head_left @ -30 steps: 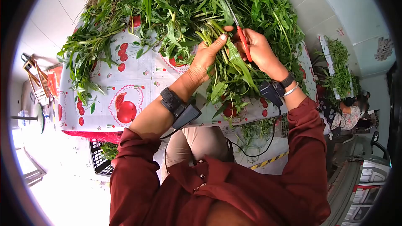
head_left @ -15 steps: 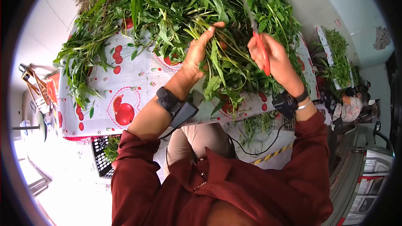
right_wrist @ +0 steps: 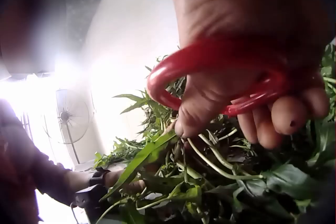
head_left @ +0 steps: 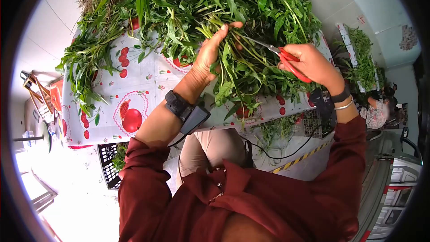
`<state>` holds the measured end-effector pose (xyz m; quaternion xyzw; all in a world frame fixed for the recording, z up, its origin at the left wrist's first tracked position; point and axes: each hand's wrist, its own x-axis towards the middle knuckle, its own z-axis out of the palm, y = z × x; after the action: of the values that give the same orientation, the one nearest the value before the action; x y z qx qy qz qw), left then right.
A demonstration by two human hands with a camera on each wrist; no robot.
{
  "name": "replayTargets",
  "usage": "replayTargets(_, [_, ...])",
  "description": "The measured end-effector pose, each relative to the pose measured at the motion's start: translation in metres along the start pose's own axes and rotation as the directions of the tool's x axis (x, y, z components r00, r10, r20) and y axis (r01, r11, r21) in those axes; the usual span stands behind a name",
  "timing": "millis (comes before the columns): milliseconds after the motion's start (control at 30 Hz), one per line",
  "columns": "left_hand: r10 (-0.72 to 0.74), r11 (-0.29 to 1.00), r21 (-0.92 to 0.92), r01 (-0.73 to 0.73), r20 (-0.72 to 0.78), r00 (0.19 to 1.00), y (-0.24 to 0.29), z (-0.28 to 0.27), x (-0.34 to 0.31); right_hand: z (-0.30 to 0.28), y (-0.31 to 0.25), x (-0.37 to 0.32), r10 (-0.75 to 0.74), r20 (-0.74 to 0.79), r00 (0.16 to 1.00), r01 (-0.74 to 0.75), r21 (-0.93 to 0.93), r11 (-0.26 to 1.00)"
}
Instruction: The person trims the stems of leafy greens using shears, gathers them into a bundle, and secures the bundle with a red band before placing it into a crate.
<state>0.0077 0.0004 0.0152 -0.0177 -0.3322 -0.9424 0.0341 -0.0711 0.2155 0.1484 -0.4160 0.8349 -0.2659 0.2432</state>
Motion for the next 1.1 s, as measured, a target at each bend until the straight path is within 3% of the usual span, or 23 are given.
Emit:
replayTargets(33, [-0.002, 1.000, 0.002, 0.002, -0.002, 1.000, 0.000, 0.000, 0.000, -0.003, 0.001, 0.004, 0.000, 0.000, 1.000, 0.000, 0.003, 1.000])
replayTargets(100, [-0.002, 1.000, 0.007, 0.002, -0.009, 1.000, 0.000, 0.001, 0.000, -0.009, -0.001, 0.010, -0.041, 0.055, 0.998, 0.051, -0.213, 0.976])
replayTargets(133, [-0.007, 1.000, 0.006, 0.007, -0.009, 1.000, 0.000, 0.001, 0.000, -0.006, 0.001, 0.011, -0.017, 0.013, 1.000, 0.017, -0.031, 0.999])
replayTargets(167, [-0.005, 1.000, 0.006, 0.005, -0.012, 1.000, 0.001, 0.001, -0.001, -0.008, -0.002, 0.013, -0.018, 0.016, 1.000, 0.018, -0.031, 0.999])
replayTargets(233, [-0.004, 1.000, 0.026, 0.005, -0.008, 1.000, 0.002, 0.002, -0.002, -0.015, -0.011, 0.017, 0.085, 0.152, 0.985, -0.042, -0.268, 0.963])
replayTargets(467, [-0.009, 0.997, 0.071, 0.011, -0.031, 0.999, 0.001, 0.005, -0.003, -0.020, -0.021, 0.015, 0.139, 0.165, 0.976, -0.104, -0.204, 0.973])
replayTargets(533, [-0.014, 0.997, 0.075, 0.017, -0.036, 0.999, 0.002, 0.006, -0.004, -0.018, -0.023, 0.016, 0.137, 0.160, 0.978, -0.078, -0.333, 0.940])
replayTargets(1100, [-0.021, 0.996, 0.082, 0.025, -0.044, 0.999, 0.001, 0.002, -0.002, -0.007, -0.018, 0.016, 0.058, 0.162, 0.985, -0.023, -0.209, 0.978])
